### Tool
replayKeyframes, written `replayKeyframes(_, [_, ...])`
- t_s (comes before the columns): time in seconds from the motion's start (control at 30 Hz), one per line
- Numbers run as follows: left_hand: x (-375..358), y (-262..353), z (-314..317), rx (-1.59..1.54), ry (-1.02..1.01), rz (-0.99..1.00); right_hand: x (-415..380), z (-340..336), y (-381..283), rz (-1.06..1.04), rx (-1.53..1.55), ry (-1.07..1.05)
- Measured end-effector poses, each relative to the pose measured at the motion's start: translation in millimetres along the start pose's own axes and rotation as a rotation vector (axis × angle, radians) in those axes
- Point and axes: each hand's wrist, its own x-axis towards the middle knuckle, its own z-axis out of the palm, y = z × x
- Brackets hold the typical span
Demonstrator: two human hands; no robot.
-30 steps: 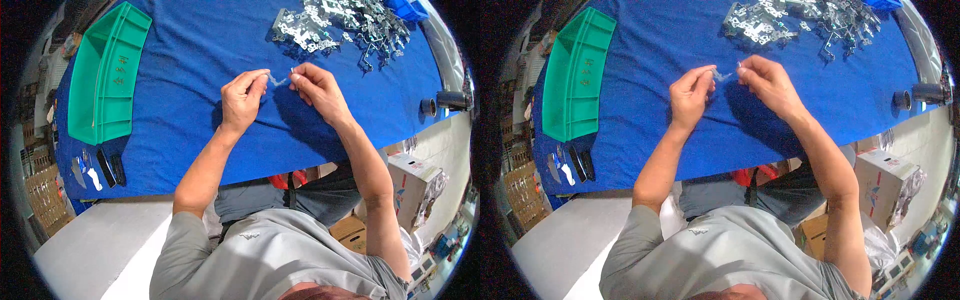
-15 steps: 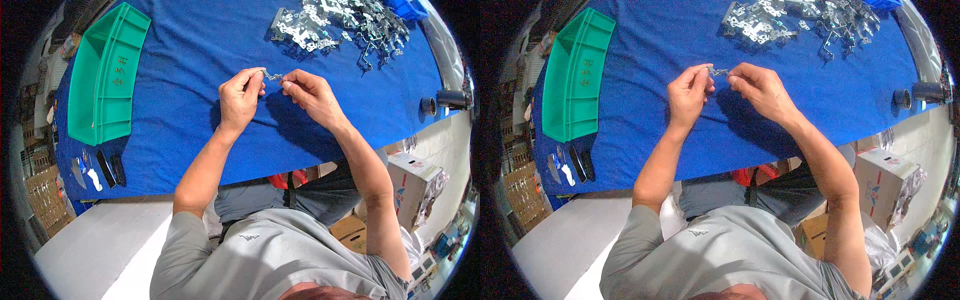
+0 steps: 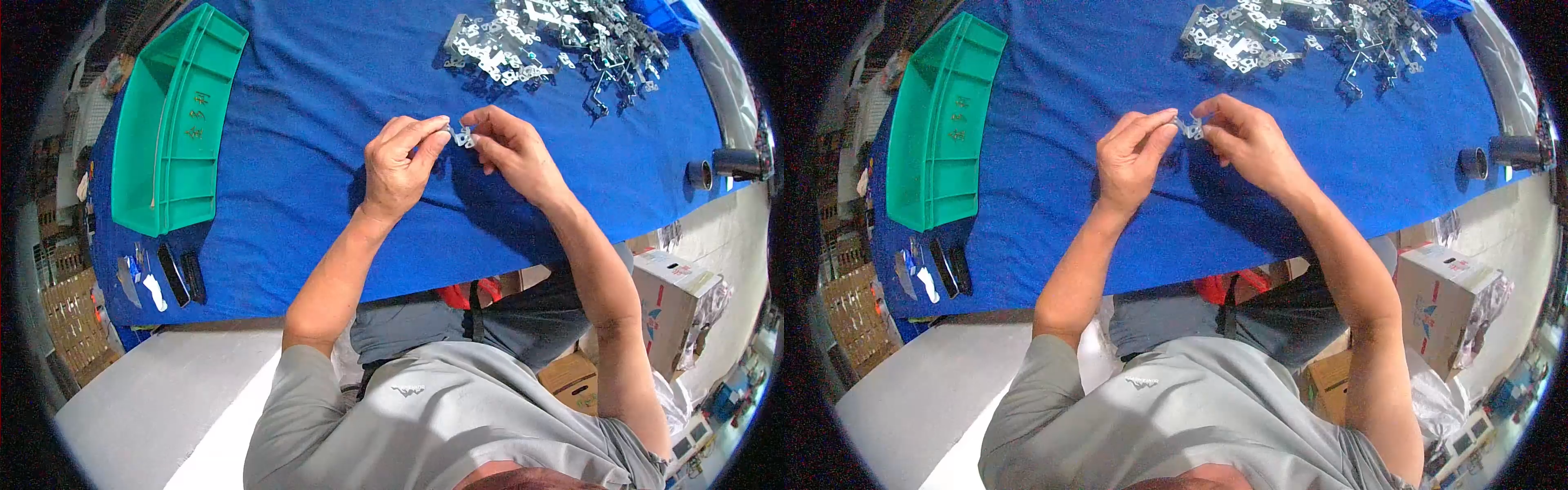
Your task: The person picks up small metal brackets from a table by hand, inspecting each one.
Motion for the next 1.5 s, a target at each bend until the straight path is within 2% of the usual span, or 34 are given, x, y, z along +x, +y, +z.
replayKeyframes(0.07, [0, -1, 0, 0.01, -0.006, 0.077, 4, -7, 6, 0.048, 0.148, -0.123])
replayKeyframes(0.17, [1, 1, -1, 0.009, -0.052, 0.051, 4, -6, 5, 0.081, 0.246, -0.111])
replayKeyframes(0.4, [1, 1, -1, -0.01, -0.109, 0.08, 2, -3, -2, 0.07, 0.124, -0.121])
replayKeyframes(0.47, [0, 0, 0, -0.01, -0.112, 0.087, 0, 0, -6, 0.018, 0.131, 0.022])
replayKeyframes(0.5, [0, 0, -1, -0.01, -0.111, 0.087, 2, -1, -3, 0.017, 0.13, 0.022])
replayKeyframes(0.6, [-1, 0, -2, -0.03, -0.09, -0.021, 5, -4, 2, -0.066, 0.256, 0.126])
replayKeyframes(0.67, [-7, -3, 1, -0.253, 0.016, -0.385, 1, -5, -5, 0.055, 0.076, 0.005])
replayKeyframes(0.8, [-5, -3, 3, -0.293, 0.025, -0.425, -5, 4, -9, 0.048, -0.003, -0.075])
replayKeyframes(0.9, [-5, -3, 2, -0.314, 0.03, -0.454, -6, 6, -8, 0.012, 0.005, -0.061])
replayKeyframes(1.07, [-6, -4, 3, -0.292, 0.027, -0.397, -6, 5, -8, -0.002, 0.021, -0.048])
replayKeyframes(1.33, [-3, -3, 1, -0.156, 0.009, -0.272, -5, 4, -1, -0.103, -0.174, 0.024])
replayKeyframes(1.4, [0, -6, 1, -0.052, 0.028, -0.03, -5, 3, -4, -0.098, -0.191, 0.023])
replayKeyframes(1.47, [-1, -3, 0, -0.067, 0.01, -0.057, -4, 2, -4, -0.097, -0.21, 0.02])
replayKeyframes(1.5, [-1, -1, -1, -0.082, -0.009, -0.084, -3, 2, -4, -0.03, -0.131, 0.0])
